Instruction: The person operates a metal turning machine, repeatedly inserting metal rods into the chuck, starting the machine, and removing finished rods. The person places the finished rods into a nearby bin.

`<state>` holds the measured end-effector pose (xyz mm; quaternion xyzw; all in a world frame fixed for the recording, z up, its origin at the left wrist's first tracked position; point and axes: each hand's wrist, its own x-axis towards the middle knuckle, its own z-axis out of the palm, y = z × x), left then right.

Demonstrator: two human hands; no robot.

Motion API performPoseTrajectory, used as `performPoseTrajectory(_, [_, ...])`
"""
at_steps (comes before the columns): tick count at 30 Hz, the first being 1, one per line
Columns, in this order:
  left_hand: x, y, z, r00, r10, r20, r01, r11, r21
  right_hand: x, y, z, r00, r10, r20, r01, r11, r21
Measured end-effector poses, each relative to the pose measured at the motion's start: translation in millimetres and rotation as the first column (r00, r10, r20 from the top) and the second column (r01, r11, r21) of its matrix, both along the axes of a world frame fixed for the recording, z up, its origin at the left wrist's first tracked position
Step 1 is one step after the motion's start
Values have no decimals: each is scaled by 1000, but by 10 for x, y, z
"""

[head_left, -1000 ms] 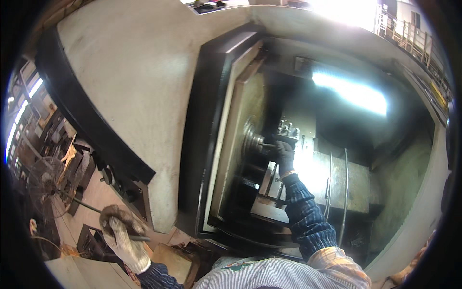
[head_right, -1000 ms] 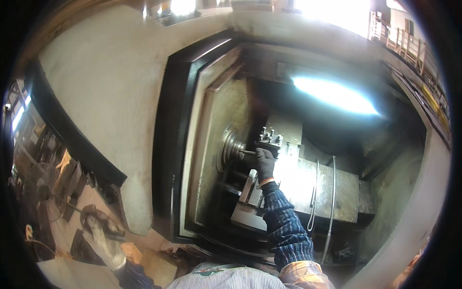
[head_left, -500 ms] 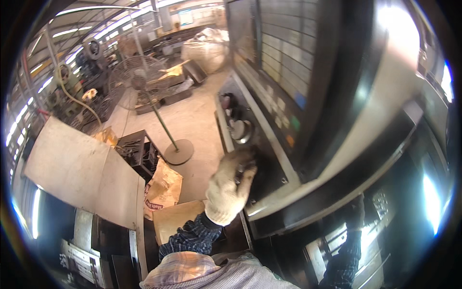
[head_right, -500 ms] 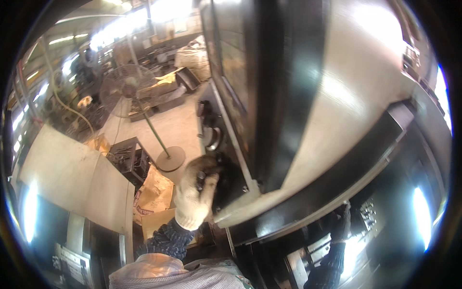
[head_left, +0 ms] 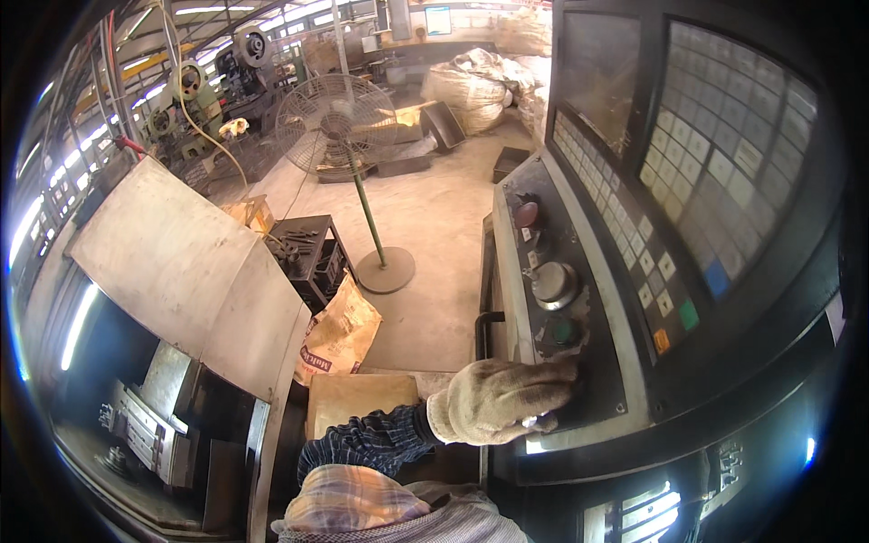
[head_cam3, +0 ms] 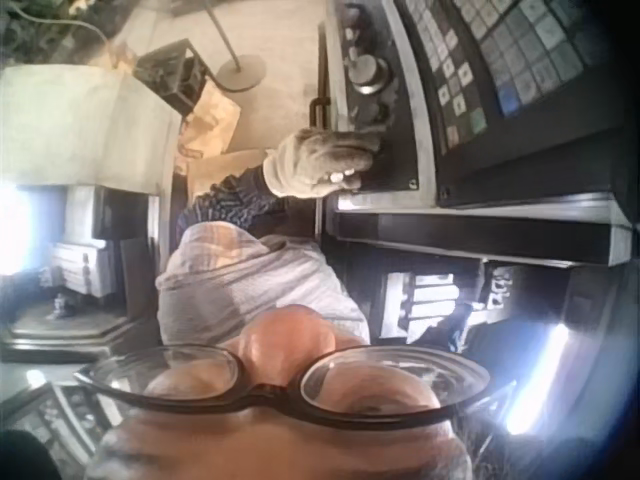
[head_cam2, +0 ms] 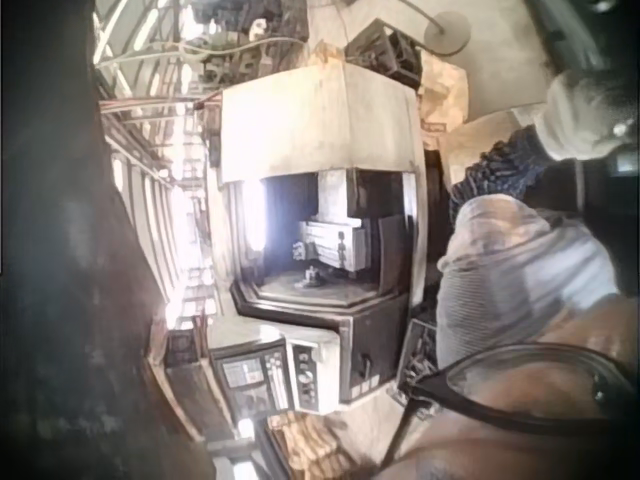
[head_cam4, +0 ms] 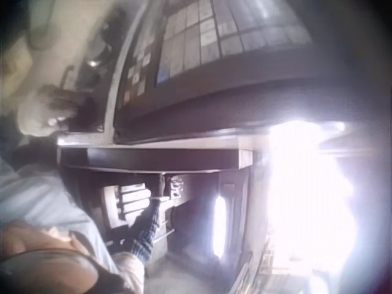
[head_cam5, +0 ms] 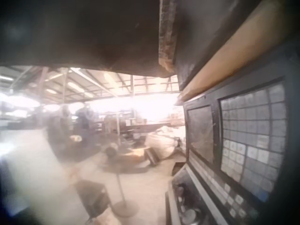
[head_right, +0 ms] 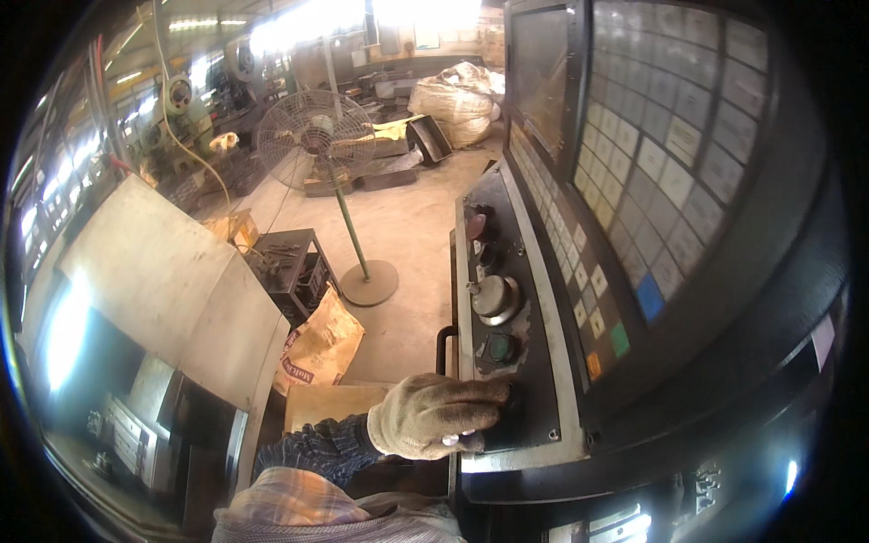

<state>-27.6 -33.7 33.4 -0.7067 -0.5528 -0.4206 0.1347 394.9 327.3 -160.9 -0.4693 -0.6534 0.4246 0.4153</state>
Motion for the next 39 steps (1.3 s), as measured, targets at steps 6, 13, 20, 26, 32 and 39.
performPoseTrajectory(6, [-20,69,-45,1000,-20,-18,22,995,93,204,122,612,933,-239,268,169,951,258])
performPoseTrajectory(13, [-101,50,-19,997,-66,-35,69,994,86,361,268,924,839,-373,396,206,892,403])
performPoseTrajectory(20, [-160,34,-18,979,-40,-199,59,994,88,332,171,734,835,-396,381,215,874,436])
performPoseTrajectory(26, [-96,100,-107,960,-55,-273,62,998,16,664,-401,446,924,-322,204,220,887,405])
performPoseTrajectory(32, [-87,83,-136,999,19,-49,-9,981,193,-168,-1559,768,885,-256,388,-16,817,576])
performPoseTrajectory(39, [849,-52,-516,801,-481,355,482,871,94,606,-4119,-147,847,-267,460,273,960,54])
